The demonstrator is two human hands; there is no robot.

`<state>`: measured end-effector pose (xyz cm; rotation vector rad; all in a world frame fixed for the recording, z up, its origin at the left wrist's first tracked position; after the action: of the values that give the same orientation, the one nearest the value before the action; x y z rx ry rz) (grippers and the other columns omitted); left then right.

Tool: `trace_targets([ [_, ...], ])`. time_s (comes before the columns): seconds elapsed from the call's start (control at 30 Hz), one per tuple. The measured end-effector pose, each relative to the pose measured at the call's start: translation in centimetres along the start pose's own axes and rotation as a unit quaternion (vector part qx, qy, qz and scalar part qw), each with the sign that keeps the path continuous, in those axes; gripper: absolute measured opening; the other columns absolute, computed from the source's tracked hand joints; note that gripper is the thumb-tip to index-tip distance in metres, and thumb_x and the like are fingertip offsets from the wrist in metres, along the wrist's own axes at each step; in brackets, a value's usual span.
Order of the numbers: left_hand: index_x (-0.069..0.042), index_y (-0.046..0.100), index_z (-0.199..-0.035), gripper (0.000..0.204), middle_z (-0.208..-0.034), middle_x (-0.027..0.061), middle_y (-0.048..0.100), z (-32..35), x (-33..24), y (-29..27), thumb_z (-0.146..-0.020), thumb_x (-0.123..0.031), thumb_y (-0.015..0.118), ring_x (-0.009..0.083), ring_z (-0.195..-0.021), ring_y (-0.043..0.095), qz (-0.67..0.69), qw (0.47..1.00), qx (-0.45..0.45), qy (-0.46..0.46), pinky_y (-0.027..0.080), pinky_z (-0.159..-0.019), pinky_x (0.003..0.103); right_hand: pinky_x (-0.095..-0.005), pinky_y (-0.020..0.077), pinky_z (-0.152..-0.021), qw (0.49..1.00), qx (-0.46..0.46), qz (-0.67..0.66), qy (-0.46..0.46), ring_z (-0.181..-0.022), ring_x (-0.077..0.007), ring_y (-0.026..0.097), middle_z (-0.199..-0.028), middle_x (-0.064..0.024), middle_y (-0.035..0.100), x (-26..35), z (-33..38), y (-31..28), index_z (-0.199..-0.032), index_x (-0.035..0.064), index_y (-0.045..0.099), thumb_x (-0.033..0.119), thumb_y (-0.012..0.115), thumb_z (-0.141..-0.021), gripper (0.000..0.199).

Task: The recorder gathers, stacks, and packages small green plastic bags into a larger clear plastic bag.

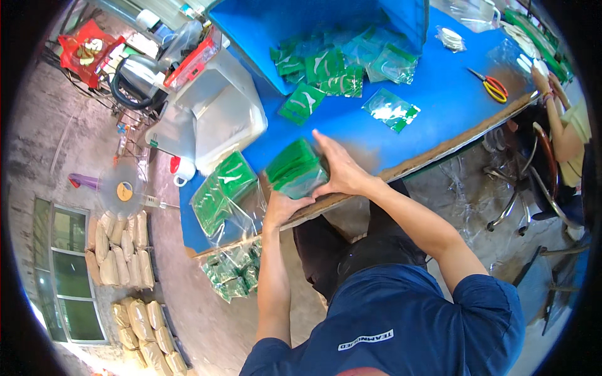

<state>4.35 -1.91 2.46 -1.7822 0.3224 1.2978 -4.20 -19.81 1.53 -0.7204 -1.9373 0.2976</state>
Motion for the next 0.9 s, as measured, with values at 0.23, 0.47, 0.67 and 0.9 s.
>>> trace_targets([
  [0.23,-0.002,0.066,-0.119,0.055,-0.112,0.008,0.071,-0.2,0.8,0.4,-0.068,-0.002,0.086,0.0194,-0.101,0.065,-0.011,1.0,-0.02,0.003,0.051,-0.091,0.035,-0.0405,0.0485,-0.089,0.959,-0.273,-0.063,0.041,-0.096,-0.0289,0.06,-0.1,-0.0124,0.061,4.0,2.1,-1.3,-0.107,0.003,0.059,0.022,0.089,-0.07,0.052],
  [0.47,-0.002,0.059,-0.126,0.066,-0.12,0.0087,0.066,-0.1,0.3,1.1,-0.066,0.006,0.084,0.0201,-0.108,0.064,0.114,0.993,-0.041,0.007,0.052,-0.095,0.035,-0.0409,0.0475,-0.084,0.99,-0.128,0.003,0.052,-0.094,-0.0318,0.059,-0.097,-0.0117,0.06,4.0,2.7,0.3,-0.102,0.0018,0.057,0.018,0.084,-0.075,0.041],
  [0.67,-0.003,0.042,-0.138,0.087,-0.125,0.0102,0.061,0.3,1.5,0.5,-0.065,0.002,0.088,0.0216,-0.114,0.061,0.078,0.995,-0.059,-0.009,0.053,-0.094,0.036,-0.0409,0.0468,-0.094,0.969,0.006,-0.215,0.124,-0.107,-0.0319,0.059,-0.106,-0.0145,0.061,5.8,2.3,-0.3,-0.106,0.0026,0.062,0.007,0.074,-0.081,0.028],
  [0.9,-0.002,0.036,-0.142,0.099,-0.131,0.0116,0.057,-0.1,1.6,0.2,-0.061,-0.007,0.093,0.0235,-0.119,0.057,0.053,0.998,-0.043,-0.003,0.046,-0.103,0.038,-0.0419,0.0448,-0.101,0.989,-0.039,-0.116,-0.083,-0.118,-0.0336,0.054,-0.118,-0.0133,0.057,3.9,0.7,-1.3,-0.12,0.0077,0.061,0.003,0.074,-0.079,0.044],
])
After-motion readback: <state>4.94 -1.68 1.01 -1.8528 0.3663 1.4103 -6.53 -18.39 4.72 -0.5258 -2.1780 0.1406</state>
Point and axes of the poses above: each hand's wrist, its own z-axis away from the middle knuckle, its own y-axis out of the palm, x = y × z, the point moved 4 cm from there along -z, towards the middle knuckle
